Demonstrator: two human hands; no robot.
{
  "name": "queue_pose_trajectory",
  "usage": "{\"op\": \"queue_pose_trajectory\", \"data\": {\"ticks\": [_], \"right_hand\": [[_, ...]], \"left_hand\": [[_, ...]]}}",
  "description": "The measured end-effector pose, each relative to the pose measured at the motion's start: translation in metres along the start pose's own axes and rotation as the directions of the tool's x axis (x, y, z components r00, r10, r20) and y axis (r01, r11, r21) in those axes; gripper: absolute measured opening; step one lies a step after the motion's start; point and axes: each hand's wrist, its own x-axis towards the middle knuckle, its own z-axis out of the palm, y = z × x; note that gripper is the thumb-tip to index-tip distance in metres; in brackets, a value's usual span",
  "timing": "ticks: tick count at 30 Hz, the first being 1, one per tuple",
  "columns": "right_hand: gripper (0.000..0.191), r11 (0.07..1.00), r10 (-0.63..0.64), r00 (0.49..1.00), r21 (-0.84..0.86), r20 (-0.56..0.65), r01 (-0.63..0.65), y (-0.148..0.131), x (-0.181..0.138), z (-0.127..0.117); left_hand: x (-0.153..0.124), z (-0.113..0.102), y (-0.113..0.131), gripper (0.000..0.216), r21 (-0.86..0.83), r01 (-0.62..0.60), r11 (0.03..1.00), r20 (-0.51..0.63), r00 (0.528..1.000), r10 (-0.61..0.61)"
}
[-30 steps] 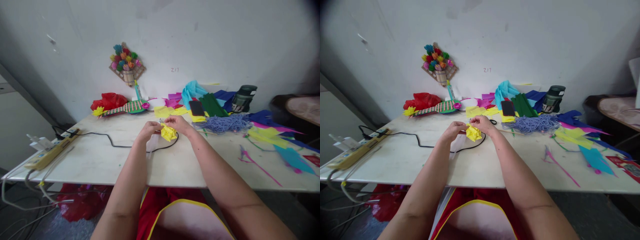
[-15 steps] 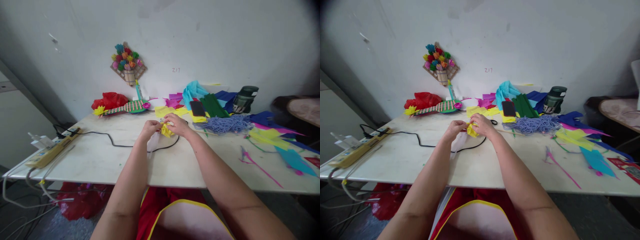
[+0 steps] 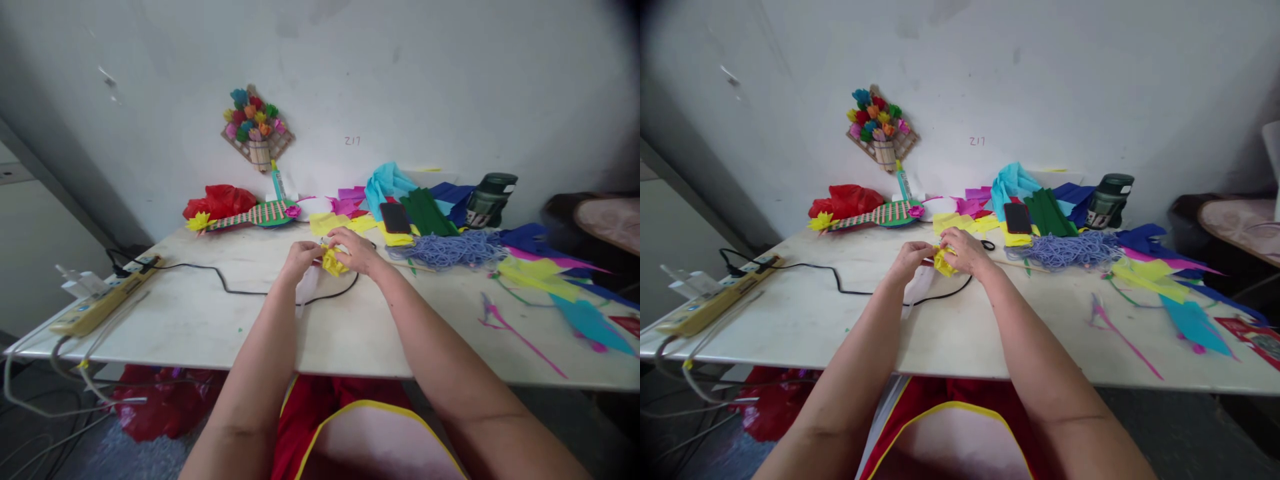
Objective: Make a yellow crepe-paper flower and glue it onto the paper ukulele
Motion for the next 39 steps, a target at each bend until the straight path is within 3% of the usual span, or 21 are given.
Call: {"op": "queue_pose_trajectory", "data": {"ticks": [5, 12, 20, 28, 33, 39], "right_hand": [[0.024, 1.000, -0.017, 1.000, -0.011, 0.021, 0.018, 0.002, 0.001, 0.002], [0.025, 0.992, 0.009, 0.999, 0.127, -0.040, -0.004, 0.007, 0.002, 0.000], [0.020, 0.991, 0.033, 0.990, 0.133, -0.134, -0.015, 0.004, 0.001, -0.006], [0.013, 0.996, 0.033, 0.979, 0.093, -0.199, -0.014, 0.009, 0.002, -0.002], [0.011, 0.999, -0.017, 0.972, 0.027, -0.233, 0.024, 0.009, 0.002, -0.002], [0.014, 0.983, -0.139, 0.976, -0.141, -0.168, 0.116, 0.012, 0.001, -0.002]], "left_hand": [[0.002, 0.000, -0.002, 0.019, -0.008, 0.004, 1.000, -0.017, 1.000, -0.004], [0.003, -0.001, -0.002, 0.019, 0.000, -0.007, 1.000, -0.016, 1.000, 0.007], [0.009, -0.004, -0.010, 0.023, 0.126, -0.172, 0.977, -0.020, 0.984, 0.176], [0.014, -0.005, -0.015, 0.023, 0.302, -0.286, 0.909, -0.056, 0.947, 0.317], [0.010, -0.005, -0.011, 0.023, 0.387, -0.266, 0.883, -0.051, 0.950, 0.309], [0.010, -0.005, -0.011, 0.024, 0.425, -0.270, 0.864, -0.025, 0.951, 0.309]]}}
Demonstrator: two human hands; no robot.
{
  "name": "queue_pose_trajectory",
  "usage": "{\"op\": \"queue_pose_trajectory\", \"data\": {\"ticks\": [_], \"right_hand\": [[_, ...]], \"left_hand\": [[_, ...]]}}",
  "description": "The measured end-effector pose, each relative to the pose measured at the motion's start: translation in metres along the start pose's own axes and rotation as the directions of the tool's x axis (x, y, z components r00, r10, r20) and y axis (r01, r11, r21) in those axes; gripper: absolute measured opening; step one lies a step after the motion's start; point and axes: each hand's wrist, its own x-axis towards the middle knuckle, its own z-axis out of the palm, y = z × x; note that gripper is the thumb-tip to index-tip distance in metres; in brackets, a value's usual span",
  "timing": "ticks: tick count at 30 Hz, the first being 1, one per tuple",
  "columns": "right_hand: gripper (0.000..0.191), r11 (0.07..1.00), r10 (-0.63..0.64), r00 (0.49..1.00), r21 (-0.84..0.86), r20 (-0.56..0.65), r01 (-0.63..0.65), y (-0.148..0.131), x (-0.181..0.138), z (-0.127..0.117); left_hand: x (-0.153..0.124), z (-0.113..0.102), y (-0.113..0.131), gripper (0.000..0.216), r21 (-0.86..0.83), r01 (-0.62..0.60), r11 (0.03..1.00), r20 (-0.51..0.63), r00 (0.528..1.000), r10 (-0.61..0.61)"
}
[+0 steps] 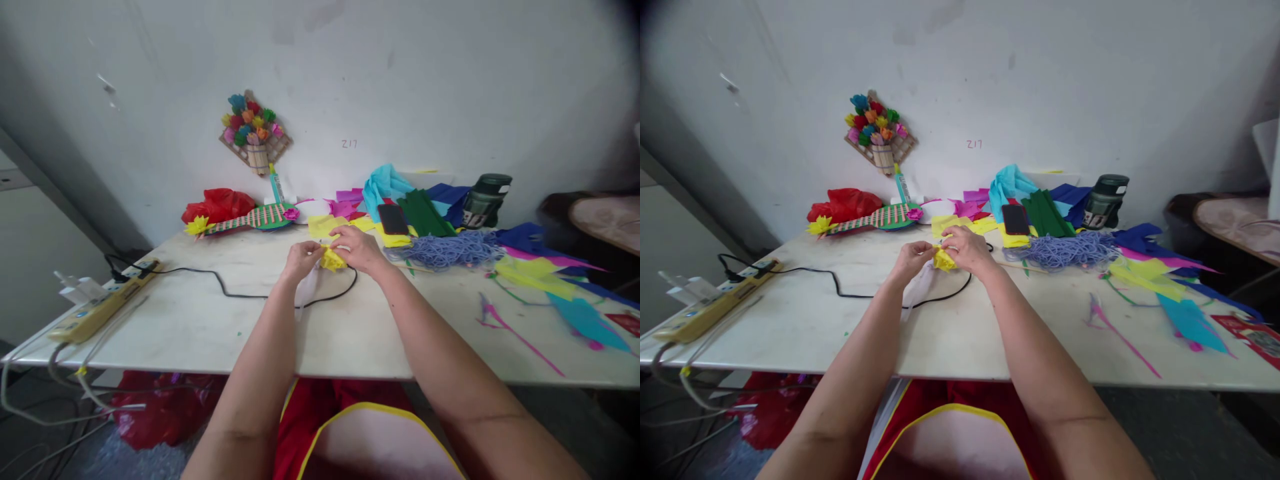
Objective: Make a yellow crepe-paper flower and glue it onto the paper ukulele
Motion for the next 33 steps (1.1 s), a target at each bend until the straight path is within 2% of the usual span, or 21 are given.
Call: {"op": "queue_pose_trajectory", "data": {"ticks": [12, 20, 29, 33], "right_hand": [[0.017, 0.996, -0.059, 0.998, -0.060, 0.008, 0.060, -0.0024, 0.0026, -0.0021], [0.017, 0.996, -0.077, 0.997, -0.043, 0.001, 0.077, -0.0068, 0.0023, -0.0064], [0.017, 0.996, -0.080, 0.995, -0.034, 0.054, 0.081, -0.0057, 0.0026, -0.0062], [0.017, 0.998, -0.060, 0.996, -0.012, 0.060, 0.061, -0.0060, 0.0030, -0.0068]], "left_hand": [[-0.0012, 0.0008, 0.0015, 0.024, -0.054, 0.004, 0.999, 0.032, 1.000, -0.002], [0.0011, 0.0039, -0.0019, 0.022, -0.213, 0.075, 0.974, 0.063, 0.996, -0.063], [-0.0022, 0.0033, 0.0050, 0.023, -0.328, 0.131, 0.936, 0.097, 0.990, -0.104], [-0.0032, 0.0040, 0.0063, 0.026, -0.323, 0.156, 0.934, 0.100, 0.986, -0.130]]}}
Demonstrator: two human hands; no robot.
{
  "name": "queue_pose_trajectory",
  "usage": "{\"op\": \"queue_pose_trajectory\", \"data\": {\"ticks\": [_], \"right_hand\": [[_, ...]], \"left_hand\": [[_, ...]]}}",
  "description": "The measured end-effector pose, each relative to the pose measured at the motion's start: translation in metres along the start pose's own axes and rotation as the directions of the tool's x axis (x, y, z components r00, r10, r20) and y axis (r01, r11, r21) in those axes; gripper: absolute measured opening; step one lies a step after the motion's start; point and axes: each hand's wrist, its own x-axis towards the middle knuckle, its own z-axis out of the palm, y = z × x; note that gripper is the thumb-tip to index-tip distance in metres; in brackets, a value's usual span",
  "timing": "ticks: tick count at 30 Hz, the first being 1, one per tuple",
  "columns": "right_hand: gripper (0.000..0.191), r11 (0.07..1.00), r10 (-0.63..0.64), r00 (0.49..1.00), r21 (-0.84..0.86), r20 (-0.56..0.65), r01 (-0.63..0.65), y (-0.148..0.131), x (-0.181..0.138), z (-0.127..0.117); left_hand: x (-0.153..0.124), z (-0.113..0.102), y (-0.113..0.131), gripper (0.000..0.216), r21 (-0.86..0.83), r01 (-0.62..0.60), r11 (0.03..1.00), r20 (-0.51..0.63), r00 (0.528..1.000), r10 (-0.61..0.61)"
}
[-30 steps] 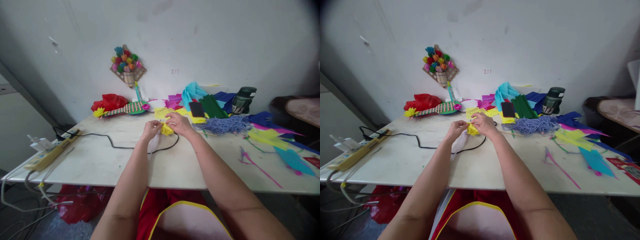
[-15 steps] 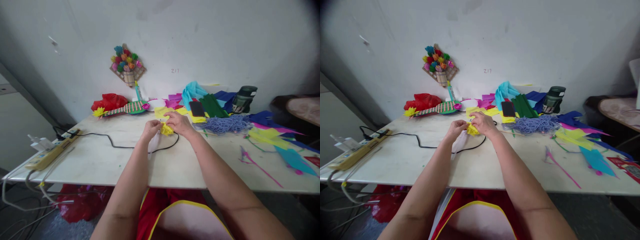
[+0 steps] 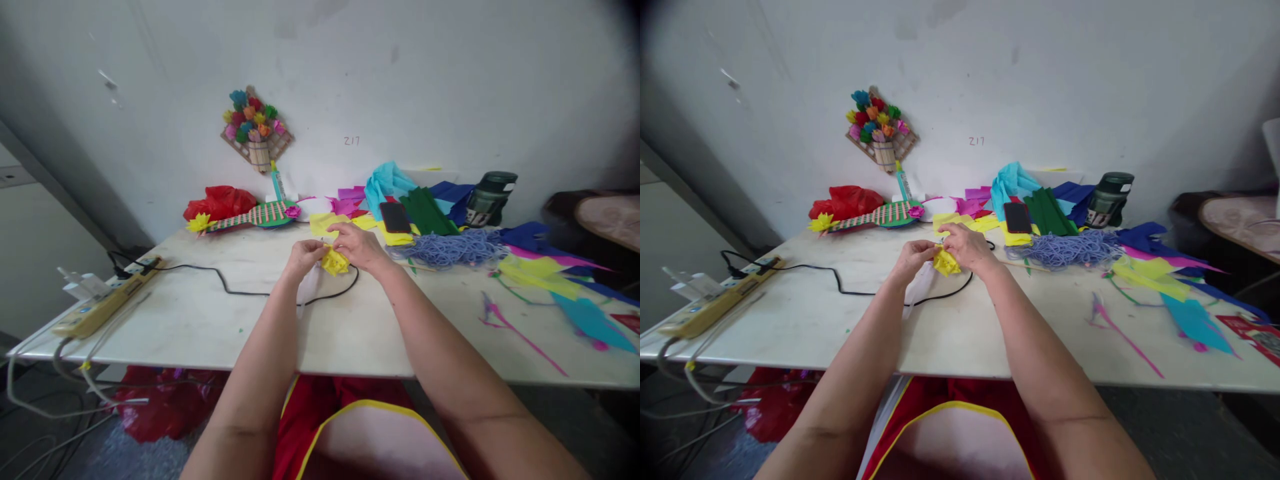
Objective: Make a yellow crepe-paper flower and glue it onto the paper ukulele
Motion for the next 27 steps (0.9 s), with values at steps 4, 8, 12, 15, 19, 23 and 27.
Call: {"op": "queue_pose_trajectory", "data": {"ticks": [4, 8, 12, 15, 19, 23, 27], "right_hand": [[0.016, 0.999, 0.009, 1.000, 0.047, 0.013, -0.010, -0.001, 0.000, -0.002], [0.016, 0.997, 0.027, 0.999, 0.074, 0.033, -0.029, -0.002, 0.001, -0.003], [0.017, 0.995, 0.028, 0.999, 0.089, 0.042, -0.032, -0.002, 0.001, -0.004], [0.016, 0.996, 0.015, 0.999, 0.082, 0.043, -0.019, -0.001, 0.000, -0.002], [0.017, 0.997, 0.016, 1.000, 0.074, 0.025, -0.018, 0.002, -0.001, 0.001], [0.018, 0.996, -0.002, 1.000, 0.091, -0.003, 0.002, 0.005, -0.002, 0.005], [0.017, 0.996, -0.015, 1.000, 0.092, 0.005, 0.014, 0.005, -0.002, 0.006]], "left_hand": [[0.001, 0.001, -0.002, 0.023, 0.038, -0.004, 0.999, -0.045, 0.999, 0.006], [0.002, 0.003, -0.003, 0.021, 0.044, -0.002, 0.999, -0.085, 0.996, 0.006], [0.003, 0.004, -0.003, 0.021, 0.032, 0.014, 0.999, -0.100, 0.995, -0.011], [0.002, 0.004, -0.002, 0.021, 0.003, 0.026, 1.000, -0.098, 0.995, -0.025], [-0.002, 0.003, 0.005, 0.021, -0.045, 0.048, 0.998, -0.052, 0.997, -0.050], [-0.006, 0.002, 0.011, 0.024, -0.111, 0.091, 0.990, 0.045, 0.995, -0.087], [-0.005, 0.002, 0.008, 0.030, -0.082, 0.091, 0.992, 0.039, 0.995, -0.088]]}}
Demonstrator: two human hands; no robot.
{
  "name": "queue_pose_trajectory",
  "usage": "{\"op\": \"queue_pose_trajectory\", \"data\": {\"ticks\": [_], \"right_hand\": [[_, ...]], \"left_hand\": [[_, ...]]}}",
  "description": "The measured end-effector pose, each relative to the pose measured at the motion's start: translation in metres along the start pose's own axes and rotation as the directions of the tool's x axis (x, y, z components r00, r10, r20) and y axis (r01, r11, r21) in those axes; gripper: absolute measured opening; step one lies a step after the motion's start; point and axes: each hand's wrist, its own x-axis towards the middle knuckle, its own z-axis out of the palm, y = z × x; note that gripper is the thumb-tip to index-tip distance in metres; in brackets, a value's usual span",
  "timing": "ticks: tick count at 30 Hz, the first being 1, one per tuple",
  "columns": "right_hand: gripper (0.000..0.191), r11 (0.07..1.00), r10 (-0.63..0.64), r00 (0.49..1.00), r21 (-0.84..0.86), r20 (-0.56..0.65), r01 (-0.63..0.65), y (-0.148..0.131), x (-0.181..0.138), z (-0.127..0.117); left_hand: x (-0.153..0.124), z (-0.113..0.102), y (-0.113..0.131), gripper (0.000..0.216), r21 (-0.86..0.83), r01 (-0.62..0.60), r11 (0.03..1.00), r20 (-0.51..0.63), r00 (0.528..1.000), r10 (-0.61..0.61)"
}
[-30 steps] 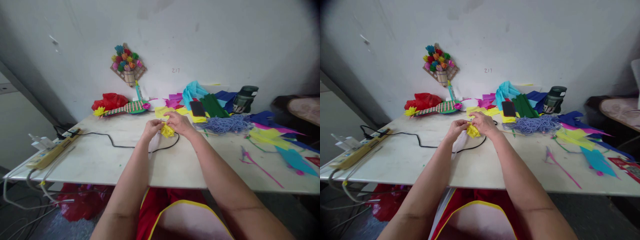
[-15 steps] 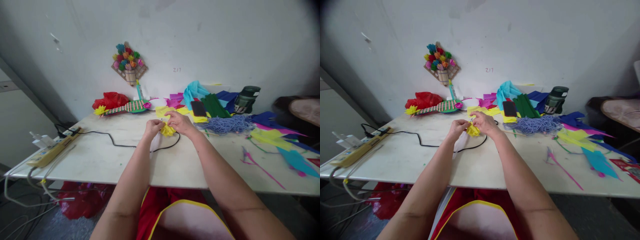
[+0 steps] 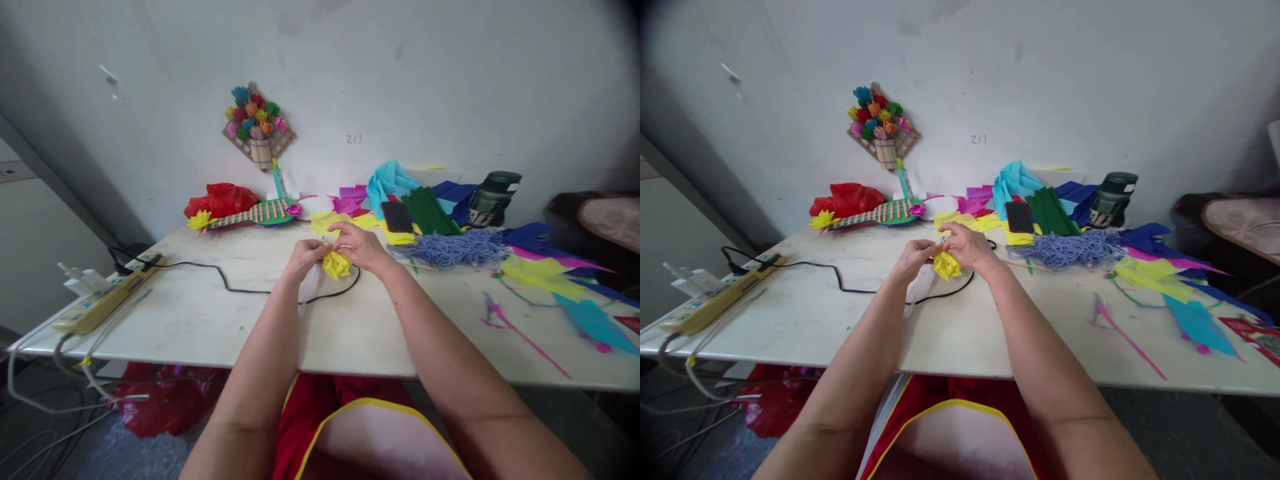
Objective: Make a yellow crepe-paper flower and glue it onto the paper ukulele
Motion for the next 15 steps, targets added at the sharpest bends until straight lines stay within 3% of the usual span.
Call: {"op": "queue_pose_trajectory", "data": {"ticks": [8, 15], "right_hand": [[0.017, 1.000, 0.023, 0.999, 0.020, 0.032, -0.024, -0.0044, 0.0005, -0.0012], [0.017, 0.999, 0.012, 0.999, 0.042, 0.043, -0.014, -0.0048, 0.0008, -0.0029]], "left_hand": [[0.0056, -0.0007, -0.0081, 0.027, 0.150, -0.096, 0.984, -0.020, 0.995, 0.100], [0.0049, 0.0021, -0.0063, 0.024, 0.038, -0.016, 0.999, -0.043, 0.999, 0.017]]}}
